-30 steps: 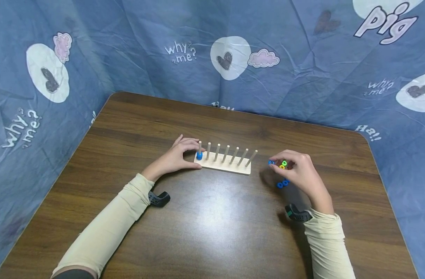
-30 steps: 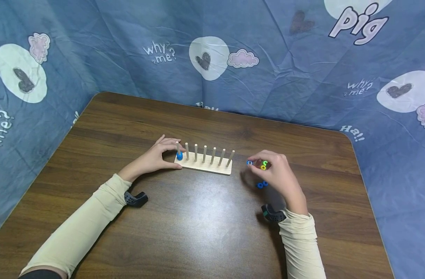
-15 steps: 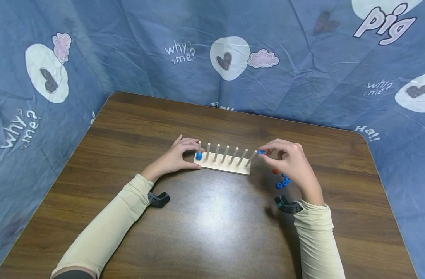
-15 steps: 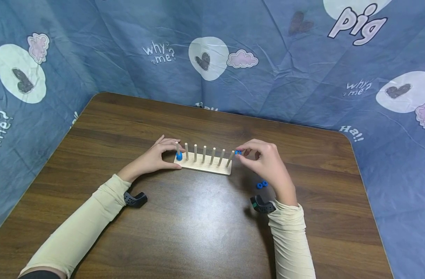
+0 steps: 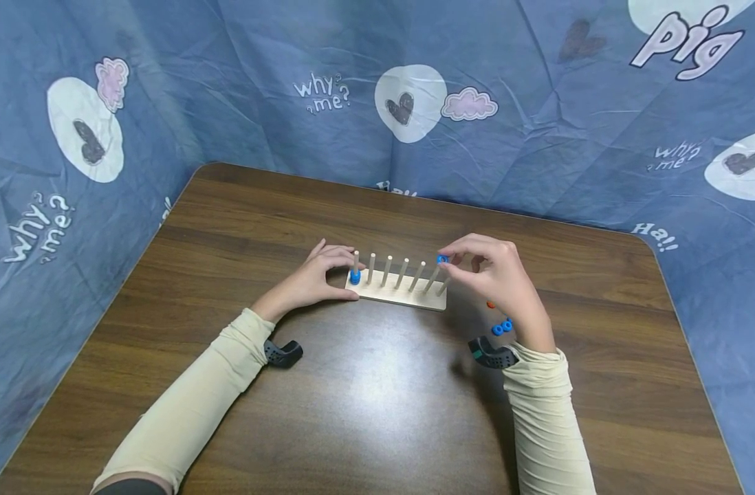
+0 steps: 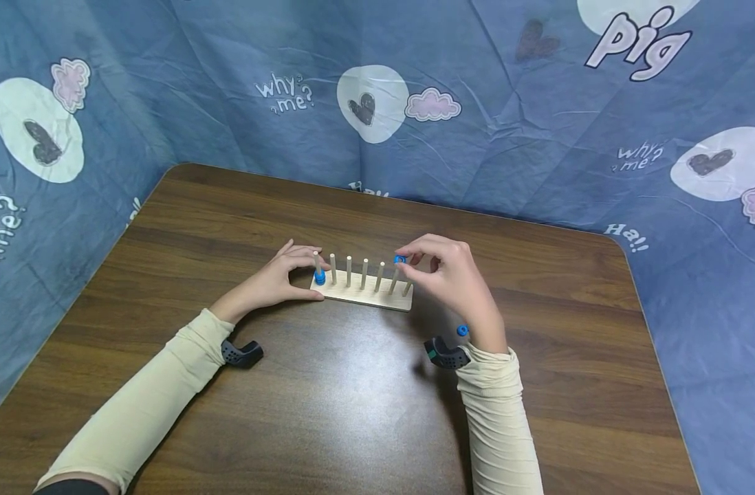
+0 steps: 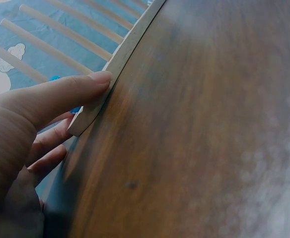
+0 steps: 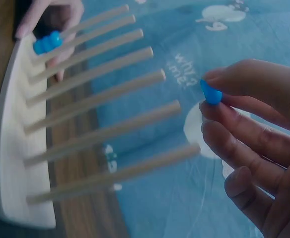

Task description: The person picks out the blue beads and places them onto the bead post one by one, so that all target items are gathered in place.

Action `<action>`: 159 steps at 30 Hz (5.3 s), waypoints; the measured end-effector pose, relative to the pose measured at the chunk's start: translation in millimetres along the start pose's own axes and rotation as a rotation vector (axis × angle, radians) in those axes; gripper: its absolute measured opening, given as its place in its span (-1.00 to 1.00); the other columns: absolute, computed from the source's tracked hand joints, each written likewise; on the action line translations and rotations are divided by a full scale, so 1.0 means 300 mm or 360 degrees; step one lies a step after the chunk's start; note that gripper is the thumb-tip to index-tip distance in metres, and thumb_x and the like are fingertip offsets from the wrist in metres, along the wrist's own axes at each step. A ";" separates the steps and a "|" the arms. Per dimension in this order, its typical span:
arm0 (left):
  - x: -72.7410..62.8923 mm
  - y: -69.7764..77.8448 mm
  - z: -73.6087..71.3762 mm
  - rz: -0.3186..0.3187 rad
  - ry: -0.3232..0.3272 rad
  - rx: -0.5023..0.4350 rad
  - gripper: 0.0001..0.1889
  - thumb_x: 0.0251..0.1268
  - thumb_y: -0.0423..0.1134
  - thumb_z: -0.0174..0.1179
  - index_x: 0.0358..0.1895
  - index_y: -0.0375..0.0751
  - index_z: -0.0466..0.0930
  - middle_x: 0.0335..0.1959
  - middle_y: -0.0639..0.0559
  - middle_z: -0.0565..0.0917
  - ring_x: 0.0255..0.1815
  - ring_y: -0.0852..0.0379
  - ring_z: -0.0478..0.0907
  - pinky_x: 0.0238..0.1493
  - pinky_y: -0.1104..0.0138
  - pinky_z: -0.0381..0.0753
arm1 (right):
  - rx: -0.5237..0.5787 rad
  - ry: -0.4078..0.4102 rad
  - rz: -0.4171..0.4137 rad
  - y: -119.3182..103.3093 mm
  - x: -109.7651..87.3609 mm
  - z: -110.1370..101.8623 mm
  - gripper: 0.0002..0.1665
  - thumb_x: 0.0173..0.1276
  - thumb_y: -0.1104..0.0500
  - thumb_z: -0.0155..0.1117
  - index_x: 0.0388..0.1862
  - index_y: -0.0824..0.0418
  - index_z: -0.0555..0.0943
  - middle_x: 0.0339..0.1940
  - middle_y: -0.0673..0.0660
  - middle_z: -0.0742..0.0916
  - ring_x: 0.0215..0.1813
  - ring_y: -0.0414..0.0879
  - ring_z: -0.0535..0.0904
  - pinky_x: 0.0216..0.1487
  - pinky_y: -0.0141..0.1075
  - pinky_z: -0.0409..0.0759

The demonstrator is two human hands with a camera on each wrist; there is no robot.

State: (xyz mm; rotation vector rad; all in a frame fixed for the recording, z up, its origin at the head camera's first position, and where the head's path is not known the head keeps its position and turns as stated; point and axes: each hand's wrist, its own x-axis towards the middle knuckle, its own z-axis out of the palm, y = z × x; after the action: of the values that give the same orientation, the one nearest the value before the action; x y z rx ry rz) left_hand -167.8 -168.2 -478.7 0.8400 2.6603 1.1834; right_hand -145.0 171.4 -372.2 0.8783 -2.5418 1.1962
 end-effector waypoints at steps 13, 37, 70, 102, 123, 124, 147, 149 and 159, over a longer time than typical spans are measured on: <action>0.002 0.002 -0.002 0.0015 0.0006 -0.0005 -0.49 0.03 -0.10 0.62 0.09 -0.12 0.74 0.32 -0.10 0.66 0.55 -0.12 0.35 0.70 -0.20 -0.33 | 0.0072 -0.0110 -0.0064 -0.063 0.085 0.100 -0.84 0.30 0.25 0.51 -0.15 0.09 0.82 -0.31 -0.05 0.82 -0.29 -0.18 0.68 -0.41 -0.45 0.51; 0.001 -0.005 -0.003 0.0071 0.0014 -0.0036 -0.48 0.05 -0.13 0.61 0.13 -0.10 0.73 0.22 -0.04 0.70 0.51 -0.13 0.37 0.67 -0.29 -0.34 | 0.0046 -0.0249 -0.0088 -0.131 0.196 0.274 -0.81 0.37 0.19 0.47 -0.06 0.16 0.81 -0.18 0.03 0.85 -0.15 -0.16 0.75 -0.04 -0.26 0.73; 0.004 0.004 -0.004 0.0057 0.0038 -0.0010 -0.44 0.00 -0.15 0.63 0.13 -0.20 0.72 0.22 -0.11 0.69 0.51 -0.14 0.39 0.69 -0.23 -0.33 | -0.0089 -0.0294 -0.0058 -0.139 0.189 0.258 -0.76 0.35 0.19 0.49 -0.02 0.18 0.80 -0.12 0.07 0.85 -0.09 -0.11 0.78 0.02 -0.22 0.75; 0.004 0.001 -0.001 0.0034 0.0027 -0.0016 -0.46 0.00 -0.13 0.63 0.11 -0.15 0.73 0.20 -0.05 0.71 0.54 -0.11 0.36 0.69 -0.21 -0.35 | -0.0166 -0.0056 -0.0071 -0.021 -0.012 0.048 -0.79 0.26 0.32 0.52 -0.11 0.22 0.80 -0.16 0.09 0.85 -0.19 -0.07 0.75 -0.13 -0.16 0.75; 0.002 -0.001 0.001 0.0050 0.0021 0.0002 -0.48 0.02 -0.11 0.62 0.11 -0.11 0.74 0.25 -0.07 0.69 0.54 -0.12 0.36 0.69 -0.23 -0.33 | -0.0284 -0.0106 0.0147 0.069 -0.166 -0.041 -0.63 0.24 0.33 0.53 0.04 0.19 0.77 -0.07 0.09 0.85 -0.24 -0.06 0.75 -0.22 -0.20 0.73; 0.002 -0.001 0.000 0.0048 0.0022 0.0001 -0.47 0.02 -0.12 0.62 0.11 -0.11 0.74 0.26 -0.08 0.68 0.54 -0.12 0.36 0.69 -0.23 -0.32 | -0.0292 -0.0110 0.0156 0.074 -0.175 -0.047 -0.64 0.23 0.33 0.54 0.02 0.18 0.77 -0.07 0.08 0.85 -0.25 -0.09 0.76 -0.23 -0.27 0.72; 0.002 0.006 -0.004 0.0010 0.0018 0.0003 -0.47 0.03 -0.12 0.62 0.13 -0.13 0.73 0.32 -0.11 0.65 0.55 -0.12 0.34 0.71 -0.18 -0.34 | -0.0349 -0.0580 0.0523 0.167 -0.306 -0.150 -0.66 0.16 0.30 0.60 -0.05 0.18 0.79 -0.42 -0.03 0.75 -0.40 -0.31 0.58 -0.33 -0.37 0.60; 0.002 0.006 -0.005 0.0012 0.0015 0.0000 -0.48 0.04 -0.12 0.61 0.12 -0.12 0.73 0.29 -0.09 0.66 0.56 -0.12 0.33 0.70 -0.20 -0.35 | -0.0342 -0.0636 0.0540 0.174 -0.305 -0.143 -0.67 0.17 0.30 0.59 -0.06 0.16 0.79 -0.42 -0.05 0.74 -0.42 -0.33 0.55 -0.36 -0.40 0.57; 0.014 0.001 0.001 0.0026 0.0014 0.0007 -0.49 0.02 -0.10 0.62 0.08 -0.12 0.74 0.24 -0.02 0.72 0.54 -0.09 0.36 0.71 -0.18 -0.33 | -0.0330 -0.0701 0.0560 0.191 -0.319 -0.122 -0.78 0.18 0.32 0.56 -0.20 0.14 0.77 -0.34 -0.04 0.78 -0.43 -0.36 0.49 -0.39 -0.41 0.51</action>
State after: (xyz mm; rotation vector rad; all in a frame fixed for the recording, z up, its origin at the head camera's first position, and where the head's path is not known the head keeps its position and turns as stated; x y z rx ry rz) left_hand -171.2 -165.5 -478.0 0.8607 2.6692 1.1877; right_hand -104.5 268.7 -423.9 0.7299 -3.2124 0.8636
